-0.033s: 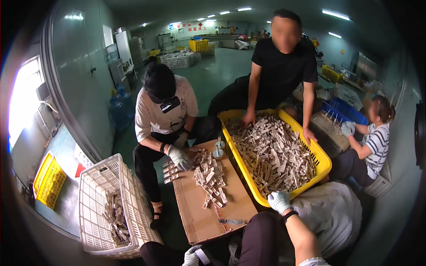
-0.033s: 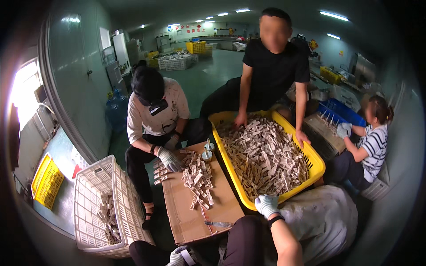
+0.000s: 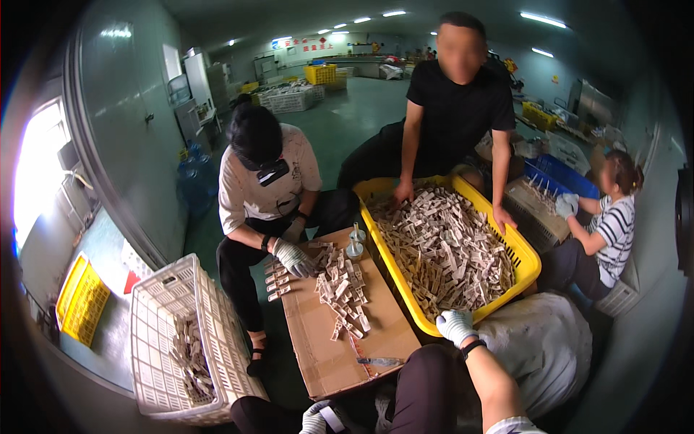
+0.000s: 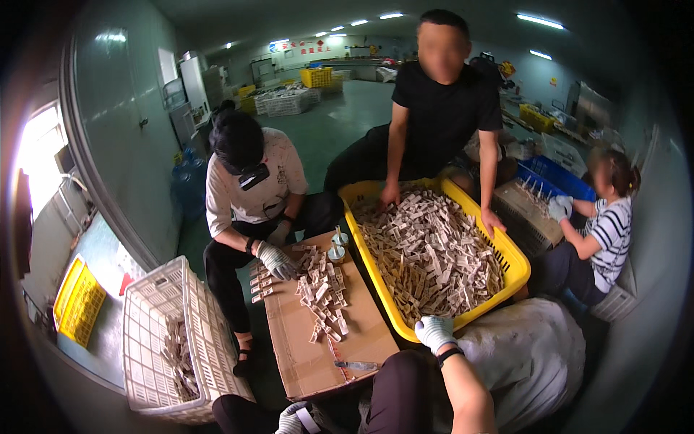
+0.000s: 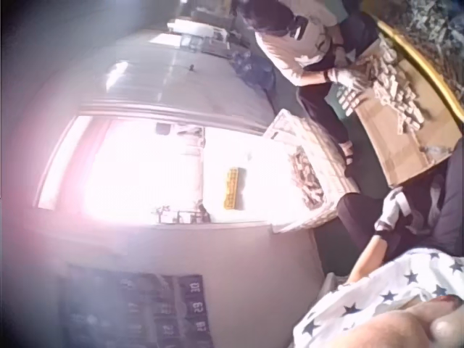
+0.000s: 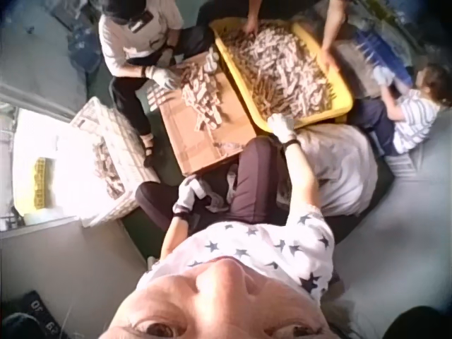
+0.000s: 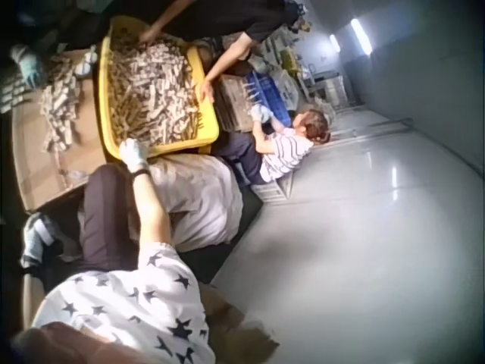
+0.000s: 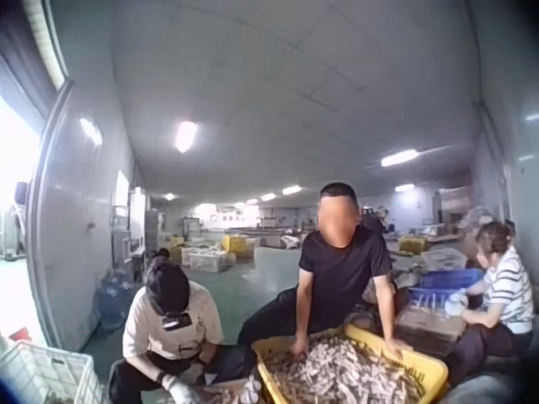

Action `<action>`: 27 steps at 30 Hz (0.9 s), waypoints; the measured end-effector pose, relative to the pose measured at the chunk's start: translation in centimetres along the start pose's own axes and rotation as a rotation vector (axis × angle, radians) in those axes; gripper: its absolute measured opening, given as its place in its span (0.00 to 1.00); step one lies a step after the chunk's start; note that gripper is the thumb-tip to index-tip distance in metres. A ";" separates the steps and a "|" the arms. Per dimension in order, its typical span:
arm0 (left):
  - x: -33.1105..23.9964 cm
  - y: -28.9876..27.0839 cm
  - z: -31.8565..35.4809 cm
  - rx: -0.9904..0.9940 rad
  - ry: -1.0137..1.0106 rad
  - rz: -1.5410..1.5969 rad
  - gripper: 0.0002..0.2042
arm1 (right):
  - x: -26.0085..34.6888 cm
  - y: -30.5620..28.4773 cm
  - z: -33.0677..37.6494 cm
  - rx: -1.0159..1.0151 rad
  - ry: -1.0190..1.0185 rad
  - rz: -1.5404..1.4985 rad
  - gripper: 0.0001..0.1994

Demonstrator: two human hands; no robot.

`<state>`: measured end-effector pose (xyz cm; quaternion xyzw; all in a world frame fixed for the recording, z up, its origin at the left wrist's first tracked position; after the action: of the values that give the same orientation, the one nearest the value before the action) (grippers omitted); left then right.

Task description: Sorting and organizing small manufactured plastic components from a bulk bin into separate crates on a factory floor.

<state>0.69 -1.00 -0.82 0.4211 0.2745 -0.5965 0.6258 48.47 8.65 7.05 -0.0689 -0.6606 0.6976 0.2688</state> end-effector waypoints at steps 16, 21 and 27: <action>-0.7 0.8 0.8 0.047 -0.018 0.059 0.12 | 0.9 0.2 -3.9 0.346 0.245 0.046 0.18; -1.8 1.3 1.3 0.015 -0.016 -0.048 0.12 | 0.7 0.2 -4.0 0.340 0.241 0.046 0.18; -1.7 1.2 1.0 0.048 -0.037 0.011 0.12 | 1.5 -1.3 -3.6 0.363 0.226 0.037 0.19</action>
<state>1.44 -1.04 1.33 0.4262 0.2462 -0.6072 0.6237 49.15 12.51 8.32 -0.1092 -0.4883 0.7977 0.3366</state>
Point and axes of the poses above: each hand's wrist, its own z-axis away from the middle knuckle, its own y-axis out of the palm, x = y × z, the point moved 1 cm from there along -z, towards the middle knuckle, and after that the axes turned 5 degrees about -z, right-handed, at the moved point
